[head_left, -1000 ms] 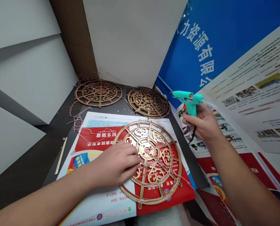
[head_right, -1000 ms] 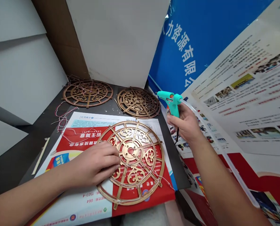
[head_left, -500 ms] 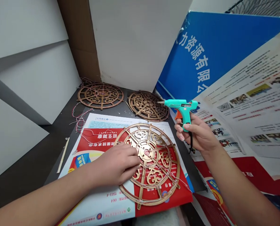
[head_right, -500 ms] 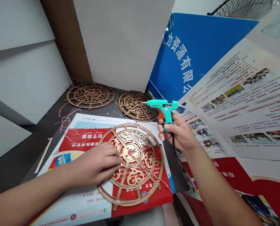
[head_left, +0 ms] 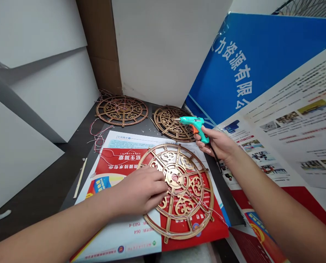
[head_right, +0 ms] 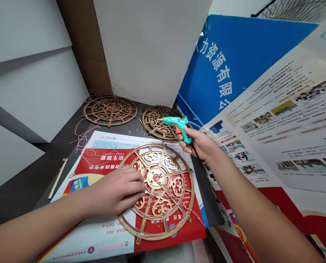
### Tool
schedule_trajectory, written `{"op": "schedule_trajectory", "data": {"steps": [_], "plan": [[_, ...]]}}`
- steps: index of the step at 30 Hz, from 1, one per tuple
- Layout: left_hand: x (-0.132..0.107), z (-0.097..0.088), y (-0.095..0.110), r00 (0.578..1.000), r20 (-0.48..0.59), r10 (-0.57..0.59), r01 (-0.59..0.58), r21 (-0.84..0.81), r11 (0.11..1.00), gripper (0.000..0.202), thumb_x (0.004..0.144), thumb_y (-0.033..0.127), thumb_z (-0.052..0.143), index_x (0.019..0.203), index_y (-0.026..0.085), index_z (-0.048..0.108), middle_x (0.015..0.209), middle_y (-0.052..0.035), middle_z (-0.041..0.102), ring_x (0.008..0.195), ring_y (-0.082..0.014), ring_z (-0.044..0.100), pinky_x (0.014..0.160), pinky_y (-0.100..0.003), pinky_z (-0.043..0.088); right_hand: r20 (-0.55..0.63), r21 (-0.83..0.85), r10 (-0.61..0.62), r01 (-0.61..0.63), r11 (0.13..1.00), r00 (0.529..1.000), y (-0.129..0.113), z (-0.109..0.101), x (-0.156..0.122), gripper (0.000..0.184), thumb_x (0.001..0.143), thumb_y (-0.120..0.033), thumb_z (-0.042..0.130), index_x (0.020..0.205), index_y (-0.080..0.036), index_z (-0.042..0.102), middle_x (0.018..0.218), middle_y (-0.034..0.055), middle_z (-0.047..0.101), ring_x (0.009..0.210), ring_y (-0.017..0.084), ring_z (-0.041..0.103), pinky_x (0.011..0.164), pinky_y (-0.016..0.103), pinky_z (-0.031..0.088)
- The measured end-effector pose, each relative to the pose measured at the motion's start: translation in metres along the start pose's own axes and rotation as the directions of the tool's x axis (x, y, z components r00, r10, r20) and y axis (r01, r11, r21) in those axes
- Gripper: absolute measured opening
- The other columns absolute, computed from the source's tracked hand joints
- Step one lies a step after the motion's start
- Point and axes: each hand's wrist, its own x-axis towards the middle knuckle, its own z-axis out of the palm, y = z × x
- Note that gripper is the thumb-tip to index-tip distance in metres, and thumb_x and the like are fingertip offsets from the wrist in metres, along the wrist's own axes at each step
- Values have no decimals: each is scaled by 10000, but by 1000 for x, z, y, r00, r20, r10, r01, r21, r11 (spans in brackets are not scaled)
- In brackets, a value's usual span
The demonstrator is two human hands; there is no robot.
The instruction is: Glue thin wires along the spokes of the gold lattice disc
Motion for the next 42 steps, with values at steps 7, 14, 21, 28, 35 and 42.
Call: {"op": "schedule_trajectory", "data": {"steps": [7,14,21,28,35,42], "plan": [[1,-3,2,999,34,-20,20,14,1000,219,1092,276,541,952,225,702,977,-38,690,895,-204,598,794,-372,425,204,-241,73,-22,970,976,-18,18,10,491,911,-628,796,996,-162,665,740,33,640,552,122,569,401,224,320],[1,-2,2,999,47,-19,16,48,999,214,1096,297,542,963,222,692,981,-39,689,884,-206,586,803,-380,429,294,-424,-69,194,884,953,-39,28,8,441,917,-597,824,972,-161,794,783,45,686,666,126,571,657,288,481],[-1,0,6,999,8,33,-34,117,993,134,1063,240,563,973,215,659,967,-47,663,862,-210,545,779,-382,401,267,-548,-85,224,806,960,-34,19,21,561,905,-736,757,1042,-198,832,870,64,735,756,178,605,723,339,503],[-3,0,22,969,11,248,-246,159,956,123,998,187,598,878,217,591,887,-29,635,804,-191,514,741,-395,379,164,-733,-71,170,658,984,-9,2,50,442,1037,-580,681,1145,-155,741,1016,56,748,850,151,673,818,339,590],[-2,0,23,956,17,291,-291,146,946,119,1005,218,608,886,216,600,858,-15,621,774,-184,493,707,-407,386,90,-876,-121,136,463,989,17,5,60,367,1071,-477,666,1275,-174,701,1308,105,710,1200,233,685,1098,488,577],[-3,1,22,960,40,275,-278,133,951,110,999,221,629,896,225,590,871,-19,629,783,-190,516,710,-405,394,57,-942,-209,122,312,976,28,15,56,376,1097,-483,618,1328,-198,700,1385,120,695,1257,240,675,1146,507,557]]}}
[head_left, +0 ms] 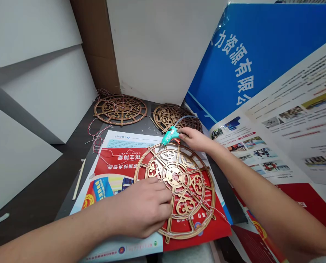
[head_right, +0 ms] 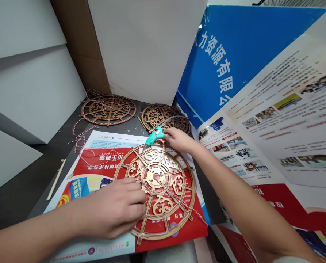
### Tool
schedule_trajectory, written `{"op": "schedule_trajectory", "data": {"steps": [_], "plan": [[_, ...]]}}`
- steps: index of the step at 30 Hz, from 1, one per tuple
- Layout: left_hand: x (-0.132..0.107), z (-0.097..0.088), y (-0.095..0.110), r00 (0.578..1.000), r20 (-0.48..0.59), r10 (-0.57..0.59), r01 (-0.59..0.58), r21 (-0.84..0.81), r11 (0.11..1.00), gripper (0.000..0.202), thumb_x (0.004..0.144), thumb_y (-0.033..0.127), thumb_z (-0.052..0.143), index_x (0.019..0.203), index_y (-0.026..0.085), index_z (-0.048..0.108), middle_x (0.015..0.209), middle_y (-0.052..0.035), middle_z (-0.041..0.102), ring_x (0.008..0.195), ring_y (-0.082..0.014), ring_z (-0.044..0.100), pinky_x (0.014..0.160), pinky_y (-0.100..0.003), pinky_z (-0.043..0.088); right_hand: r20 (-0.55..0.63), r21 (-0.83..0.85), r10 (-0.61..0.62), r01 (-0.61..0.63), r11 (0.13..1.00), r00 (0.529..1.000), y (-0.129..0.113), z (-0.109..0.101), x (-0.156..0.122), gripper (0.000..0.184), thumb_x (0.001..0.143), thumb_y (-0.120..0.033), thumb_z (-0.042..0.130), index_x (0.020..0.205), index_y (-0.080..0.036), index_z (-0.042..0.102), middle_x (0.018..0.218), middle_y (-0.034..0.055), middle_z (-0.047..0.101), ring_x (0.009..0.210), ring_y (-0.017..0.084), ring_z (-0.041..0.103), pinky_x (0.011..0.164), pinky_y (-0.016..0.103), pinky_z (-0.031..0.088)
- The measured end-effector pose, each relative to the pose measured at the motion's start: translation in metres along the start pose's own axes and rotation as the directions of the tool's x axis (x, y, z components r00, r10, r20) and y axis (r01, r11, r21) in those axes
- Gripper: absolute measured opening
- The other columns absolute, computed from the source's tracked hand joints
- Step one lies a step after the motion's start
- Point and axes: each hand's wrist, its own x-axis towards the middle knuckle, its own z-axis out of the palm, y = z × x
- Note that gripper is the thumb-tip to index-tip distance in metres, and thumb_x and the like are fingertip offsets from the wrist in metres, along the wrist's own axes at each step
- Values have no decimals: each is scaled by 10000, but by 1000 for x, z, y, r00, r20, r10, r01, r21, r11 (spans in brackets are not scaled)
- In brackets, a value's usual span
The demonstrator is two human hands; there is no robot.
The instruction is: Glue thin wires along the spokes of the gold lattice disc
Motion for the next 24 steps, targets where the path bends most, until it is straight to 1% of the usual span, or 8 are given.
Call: {"op": "schedule_trajectory", "data": {"steps": [4,6,9,13,15,19,24], "plan": [[0,0,0,1000,7,-7,7,-4,1000,109,993,220,648,901,230,592,884,-22,635,783,-193,515,708,-409,406,-22,-82,-41,39,996,999,-7,4,-8,379,1067,-491,667,1291,-190,711,1343,113,702,1238,243,672,1135,510,556],[0,0,0,1000,7,-10,10,-3,1000,98,993,219,649,910,232,597,882,-23,635,781,-196,516,701,-412,409,-34,-104,-38,34,994,999,-10,4,-9,357,1056,-478,687,1258,-186,718,1312,107,709,1219,238,674,1124,501,560],[0,1,0,1000,3,-13,13,0,1000,80,997,215,638,924,229,607,872,-22,636,768,-194,511,690,-412,406,-70,-103,2,-9,995,998,-14,2,-7,321,1065,-454,678,1233,-184,722,1295,104,717,1199,227,682,1106,482,572],[1,0,1,1000,4,-12,12,1,1000,104,1004,215,623,903,224,600,880,-24,642,780,-188,521,702,-400,404,-135,-67,79,-89,994,988,-25,1,3,338,1090,-469,639,1234,-174,717,1246,95,731,1137,211,704,1055,457,599],[1,-1,1,1000,6,-16,16,-1,1000,101,1001,208,628,905,225,602,885,-23,643,789,-189,527,709,-396,409,-159,-56,103,-113,992,982,-31,5,9,347,1094,-479,630,1230,-172,718,1232,93,734,1116,206,708,1042,449,603],[1,-2,1,1000,8,-27,27,-6,1000,83,993,196,640,920,227,614,883,-22,643,796,-194,533,711,-398,422,-183,-67,116,-131,989,976,-40,19,15,349,1081,-483,651,1211,-167,721,1236,93,732,1137,213,704,1053,456,596],[1,0,-1,1000,5,-25,25,-17,1000,151,991,205,644,857,220,576,892,-25,649,781,-179,531,705,-377,405,-224,-125,110,-140,982,968,-43,29,11,371,1083,-505,636,1226,-173,721,1234,102,725,1147,220,693,1064,464,587]]}}
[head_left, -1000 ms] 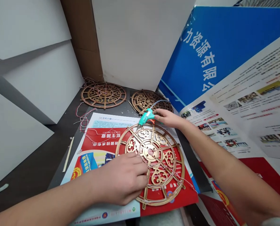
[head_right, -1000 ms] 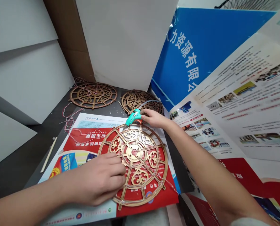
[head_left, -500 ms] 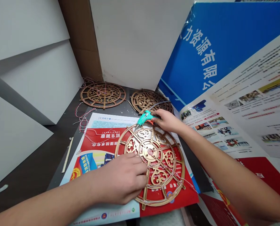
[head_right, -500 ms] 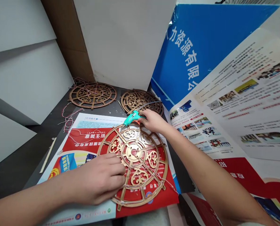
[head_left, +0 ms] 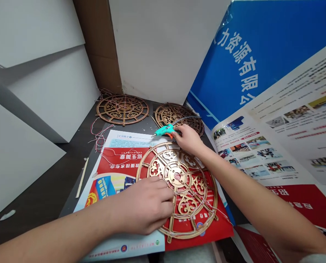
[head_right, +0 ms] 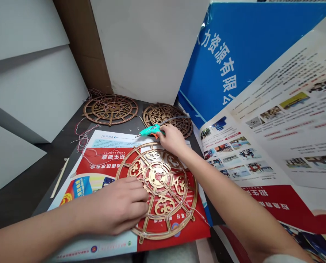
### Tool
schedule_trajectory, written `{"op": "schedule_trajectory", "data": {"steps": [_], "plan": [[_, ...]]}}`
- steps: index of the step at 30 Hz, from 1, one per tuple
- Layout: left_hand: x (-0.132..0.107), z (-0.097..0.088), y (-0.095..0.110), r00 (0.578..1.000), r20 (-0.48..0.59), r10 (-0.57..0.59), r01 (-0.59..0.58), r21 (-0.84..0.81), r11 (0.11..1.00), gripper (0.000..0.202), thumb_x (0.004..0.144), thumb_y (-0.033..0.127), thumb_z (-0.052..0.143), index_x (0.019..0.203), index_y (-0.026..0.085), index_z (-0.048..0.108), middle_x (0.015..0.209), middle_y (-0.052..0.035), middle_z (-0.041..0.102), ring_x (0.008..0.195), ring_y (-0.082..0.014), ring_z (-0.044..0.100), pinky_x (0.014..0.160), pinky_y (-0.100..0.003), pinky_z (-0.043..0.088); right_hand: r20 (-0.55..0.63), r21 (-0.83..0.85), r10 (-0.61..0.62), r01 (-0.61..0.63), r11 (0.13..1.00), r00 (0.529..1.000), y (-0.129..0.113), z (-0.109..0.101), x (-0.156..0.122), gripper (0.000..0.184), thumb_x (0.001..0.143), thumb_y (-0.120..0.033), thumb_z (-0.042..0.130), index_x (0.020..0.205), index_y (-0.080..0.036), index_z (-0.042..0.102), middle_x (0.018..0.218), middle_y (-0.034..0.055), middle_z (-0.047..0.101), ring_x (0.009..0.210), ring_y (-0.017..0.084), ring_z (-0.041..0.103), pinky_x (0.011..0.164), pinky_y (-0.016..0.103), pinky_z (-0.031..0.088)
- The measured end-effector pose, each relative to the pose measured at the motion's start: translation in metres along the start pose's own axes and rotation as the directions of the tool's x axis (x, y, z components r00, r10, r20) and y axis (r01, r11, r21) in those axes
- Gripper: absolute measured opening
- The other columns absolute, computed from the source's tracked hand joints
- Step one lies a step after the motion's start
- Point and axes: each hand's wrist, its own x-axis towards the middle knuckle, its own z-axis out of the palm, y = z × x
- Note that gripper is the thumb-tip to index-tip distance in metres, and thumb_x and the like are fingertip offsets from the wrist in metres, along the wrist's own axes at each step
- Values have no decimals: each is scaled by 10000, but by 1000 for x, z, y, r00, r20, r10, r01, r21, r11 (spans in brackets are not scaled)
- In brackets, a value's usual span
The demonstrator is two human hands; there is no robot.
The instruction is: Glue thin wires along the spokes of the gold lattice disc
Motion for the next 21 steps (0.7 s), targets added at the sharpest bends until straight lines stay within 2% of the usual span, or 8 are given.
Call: {"op": "schedule_trajectory", "data": {"steps": [6,15,21], "plan": [[0,1,-1,1000,-4,-5,5,1,1000,142,998,200,625,864,216,581,899,-24,650,783,-172,528,702,-369,396,-28,-32,-16,15,999,999,-1,0,-8,384,1083,-517,632,1231,-172,714,1236,100,723,1171,227,690,1078,477,581],[1,1,0,1000,4,-14,14,-1,1000,168,1007,230,648,853,216,582,900,-10,644,807,-171,534,736,-387,455,-40,-26,-12,11,1000,999,-3,3,-13,438,1076,-544,634,1312,-180,695,1297,113,710,1226,246,678,1102,498,570],[1,1,0,1000,-5,-18,18,1,1000,153,1004,215,652,866,224,586,899,-10,643,786,-177,525,700,-394,435,-28,-26,-24,23,999,999,-4,4,-12,377,1086,-519,620,1201,-171,708,1221,96,713,1147,221,680,1054,460,579]]}}
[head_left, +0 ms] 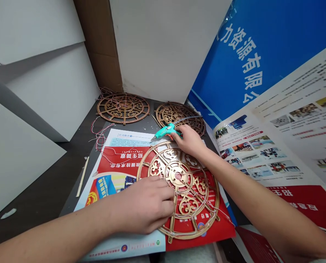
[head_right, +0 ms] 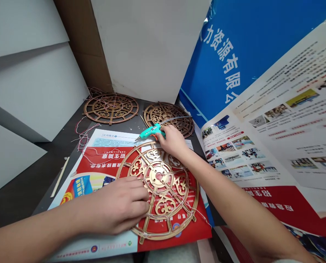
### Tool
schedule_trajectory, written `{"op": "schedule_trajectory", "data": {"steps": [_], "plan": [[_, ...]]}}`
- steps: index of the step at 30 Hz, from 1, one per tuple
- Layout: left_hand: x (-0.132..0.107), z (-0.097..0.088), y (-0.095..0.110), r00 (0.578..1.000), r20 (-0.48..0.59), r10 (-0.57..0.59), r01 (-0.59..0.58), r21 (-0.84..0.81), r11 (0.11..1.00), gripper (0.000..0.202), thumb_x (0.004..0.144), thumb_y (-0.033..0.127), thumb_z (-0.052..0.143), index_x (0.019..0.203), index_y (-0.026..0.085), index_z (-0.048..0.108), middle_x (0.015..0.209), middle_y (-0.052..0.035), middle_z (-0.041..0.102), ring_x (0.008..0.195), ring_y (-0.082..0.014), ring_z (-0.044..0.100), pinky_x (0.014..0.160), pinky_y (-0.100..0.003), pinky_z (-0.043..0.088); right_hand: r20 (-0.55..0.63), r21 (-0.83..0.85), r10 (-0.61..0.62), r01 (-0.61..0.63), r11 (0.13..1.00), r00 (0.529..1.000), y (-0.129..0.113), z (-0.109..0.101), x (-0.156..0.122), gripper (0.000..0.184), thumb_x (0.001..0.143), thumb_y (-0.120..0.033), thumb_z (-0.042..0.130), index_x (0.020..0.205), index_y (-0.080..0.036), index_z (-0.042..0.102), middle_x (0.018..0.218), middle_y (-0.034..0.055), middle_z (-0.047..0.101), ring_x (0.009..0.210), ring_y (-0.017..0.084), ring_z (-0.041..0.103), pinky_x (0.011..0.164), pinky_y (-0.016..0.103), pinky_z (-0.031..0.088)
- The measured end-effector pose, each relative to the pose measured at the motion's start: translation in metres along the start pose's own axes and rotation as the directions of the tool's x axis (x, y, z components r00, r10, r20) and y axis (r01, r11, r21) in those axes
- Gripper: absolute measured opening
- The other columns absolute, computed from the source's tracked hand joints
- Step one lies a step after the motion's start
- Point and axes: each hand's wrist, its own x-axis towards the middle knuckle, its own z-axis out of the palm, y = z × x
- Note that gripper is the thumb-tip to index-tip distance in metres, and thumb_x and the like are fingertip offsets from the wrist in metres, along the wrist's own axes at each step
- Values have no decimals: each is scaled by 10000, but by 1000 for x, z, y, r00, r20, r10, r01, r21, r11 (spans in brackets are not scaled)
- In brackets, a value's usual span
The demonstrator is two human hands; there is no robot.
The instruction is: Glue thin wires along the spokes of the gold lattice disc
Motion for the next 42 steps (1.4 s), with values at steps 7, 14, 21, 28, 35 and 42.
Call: {"op": "schedule_trajectory", "data": {"steps": [7,14,21,28,35,42], "plan": [[-1,1,-1,1000,-2,0,0,-1,1000,135,1008,222,657,882,217,606,904,-9,643,794,-172,526,717,-380,439,27,19,-2,2,1000,1000,-6,1,-3,361,1090,-502,622,1215,-176,712,1213,92,720,1140,216,686,1045,450,587],[-2,0,-2,1000,3,8,-8,5,1000,119,1016,233,643,900,207,635,905,-15,648,810,-174,542,724,-375,414,20,11,3,-4,1000,1000,-8,0,-7,378,1078,-511,645,1232,-173,716,1263,102,720,1192,231,685,1084,478,578],[-1,-1,0,1000,7,-5,5,14,1000,103,1018,229,633,921,204,656,917,-11,649,815,-173,542,726,-383,425,8,0,-6,6,1000,1000,-9,-1,-9,358,1072,-490,660,1228,-172,717,1252,97,730,1188,229,691,1085,477,579],[-2,-1,-1,1000,12,-5,5,6,1000,86,1018,232,642,936,211,660,908,-9,644,816,-177,543,720,-387,437,-14,-11,-15,15,1000,1000,-11,-1,-10,328,1075,-484,653,1117,-166,717,1114,71,728,1089,206,690,1036,446,582],[-1,0,-1,1000,5,-10,10,-12,1000,127,1017,223,637,891,212,620,907,-11,646,814,-172,538,712,-378,426,-175,64,43,-33,997,984,4,-10,-15,328,1076,-473,645,1166,-167,720,1142,76,727,1068,205,688,1005,435,580],[-2,2,-1,1000,11,-24,24,-41,999,84,1005,189,631,929,223,621,905,-17,651,829,-185,551,740,-368,398,-431,194,49,40,980,901,-5,-39,-12,365,1090,-505,547,1161,-193,722,1135,121,738,1060,246,677,949,432,555]]}}
